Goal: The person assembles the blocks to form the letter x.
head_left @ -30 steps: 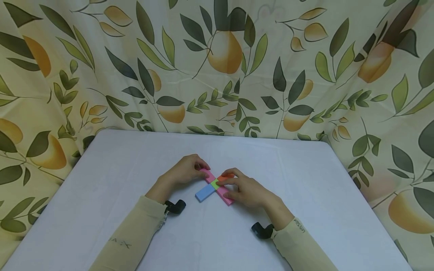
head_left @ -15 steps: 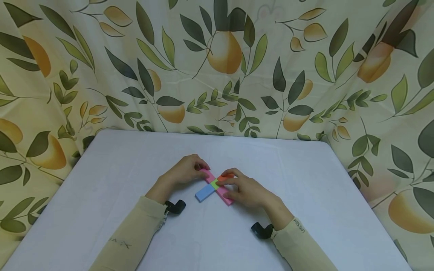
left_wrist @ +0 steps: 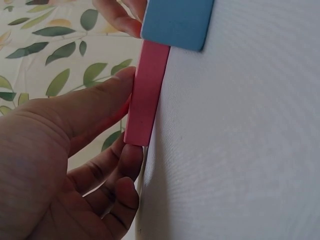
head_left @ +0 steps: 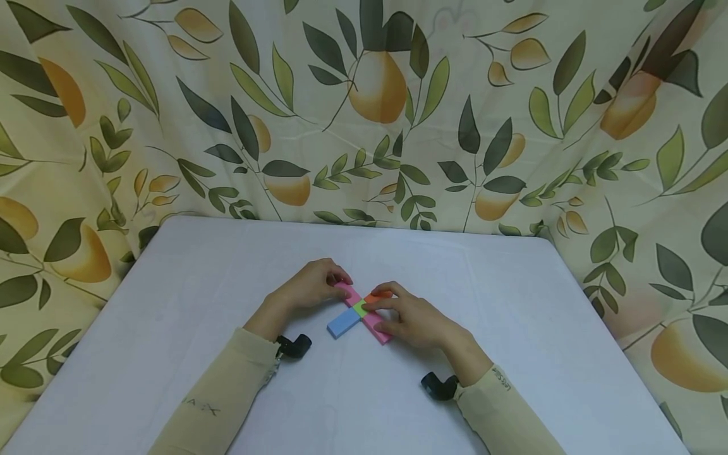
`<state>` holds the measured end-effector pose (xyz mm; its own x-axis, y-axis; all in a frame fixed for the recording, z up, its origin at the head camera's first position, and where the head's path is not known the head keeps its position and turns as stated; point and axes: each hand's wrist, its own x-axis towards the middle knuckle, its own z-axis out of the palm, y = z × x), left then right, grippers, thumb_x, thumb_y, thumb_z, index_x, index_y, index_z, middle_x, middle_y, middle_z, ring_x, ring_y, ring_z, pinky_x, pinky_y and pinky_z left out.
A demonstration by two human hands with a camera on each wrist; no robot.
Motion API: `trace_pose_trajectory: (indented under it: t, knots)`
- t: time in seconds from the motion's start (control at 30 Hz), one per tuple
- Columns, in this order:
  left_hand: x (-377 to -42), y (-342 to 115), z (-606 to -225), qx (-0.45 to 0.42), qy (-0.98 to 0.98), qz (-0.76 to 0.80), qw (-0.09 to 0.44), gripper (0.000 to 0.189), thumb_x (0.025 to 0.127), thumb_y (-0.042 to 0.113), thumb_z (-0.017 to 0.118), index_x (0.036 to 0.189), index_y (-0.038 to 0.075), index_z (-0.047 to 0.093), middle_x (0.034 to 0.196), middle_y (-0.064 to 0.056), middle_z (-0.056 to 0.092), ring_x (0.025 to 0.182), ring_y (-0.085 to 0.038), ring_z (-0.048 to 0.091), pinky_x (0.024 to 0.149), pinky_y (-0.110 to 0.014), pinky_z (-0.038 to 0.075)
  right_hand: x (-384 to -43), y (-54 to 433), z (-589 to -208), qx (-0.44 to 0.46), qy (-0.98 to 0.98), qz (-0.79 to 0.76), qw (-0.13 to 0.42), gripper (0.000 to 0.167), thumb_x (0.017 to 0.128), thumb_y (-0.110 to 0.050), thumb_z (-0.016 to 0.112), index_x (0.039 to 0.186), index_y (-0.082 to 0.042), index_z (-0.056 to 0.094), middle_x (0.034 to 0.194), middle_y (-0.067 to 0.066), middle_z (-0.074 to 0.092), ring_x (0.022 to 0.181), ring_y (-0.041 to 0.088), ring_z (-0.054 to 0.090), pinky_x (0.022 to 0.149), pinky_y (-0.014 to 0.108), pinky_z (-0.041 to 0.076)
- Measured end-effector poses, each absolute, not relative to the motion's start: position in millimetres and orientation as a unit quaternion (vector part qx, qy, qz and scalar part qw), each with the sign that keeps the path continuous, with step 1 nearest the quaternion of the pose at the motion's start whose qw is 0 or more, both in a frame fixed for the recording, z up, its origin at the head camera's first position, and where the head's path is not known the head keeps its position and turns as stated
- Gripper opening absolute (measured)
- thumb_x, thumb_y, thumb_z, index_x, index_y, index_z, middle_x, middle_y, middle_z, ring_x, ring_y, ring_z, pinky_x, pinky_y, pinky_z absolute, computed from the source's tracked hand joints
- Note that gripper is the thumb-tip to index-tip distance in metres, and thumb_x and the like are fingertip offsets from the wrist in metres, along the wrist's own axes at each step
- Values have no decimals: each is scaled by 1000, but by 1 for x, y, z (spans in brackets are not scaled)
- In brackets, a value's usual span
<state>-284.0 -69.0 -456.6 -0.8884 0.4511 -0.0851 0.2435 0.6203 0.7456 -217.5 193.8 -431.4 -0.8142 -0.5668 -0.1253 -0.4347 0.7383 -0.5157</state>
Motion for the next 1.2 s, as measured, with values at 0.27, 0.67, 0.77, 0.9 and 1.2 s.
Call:
trace_pose_trajectory:
  t: [0.27, 0.67, 0.77, 0.9, 1.2]
  knots:
    - [-285, -69, -456, 199, 893, 382, 134, 27, 89, 33, 83, 114, 24, 77, 109, 4, 64, 102, -18, 58, 93, -35, 51, -218, 194, -432, -273, 922, -238, 138, 39, 99, -33, 71, 137, -32, 68, 153, -4, 45, 114, 21, 61, 100, 47, 51]
    - [-285, -70, -457, 201, 892, 383, 130, 26, 90, 33, 83, 114, 25, 76, 109, 3, 64, 102, -18, 58, 93, -36, 50, -218, 194, -431, -274, 921, -238, 138, 39, 98, -32, 71, 137, -32, 68, 153, -4, 45, 117, 21, 60, 102, 48, 51]
    - [-285, -70, -456, 201, 892, 382, 131, 27, 90, 33, 82, 115, 25, 76, 109, 3, 64, 102, -17, 58, 92, -36, 50, -218, 194, -431, -273, 922, -238, 139, 39, 98, -33, 71, 137, -32, 67, 154, -4, 44, 118, 22, 60, 102, 48, 51]
    - [-285, -70, -456, 202, 893, 381, 131, 29, 90, 34, 82, 116, 24, 76, 109, 3, 64, 102, -18, 58, 92, -35, 50, -218, 194, -431, -271, 922, -238, 140, 39, 98, -33, 71, 137, -33, 67, 154, -4, 44, 119, 23, 60, 102, 49, 51]
    - [-285, -70, -456, 199, 892, 383, 136, 28, 90, 34, 82, 116, 25, 76, 109, 4, 64, 103, -17, 58, 92, -36, 50, -218, 194, -430, -275, 921, -237, 139, 40, 98, -32, 71, 138, -31, 67, 153, -2, 45, 118, 22, 60, 101, 47, 51]
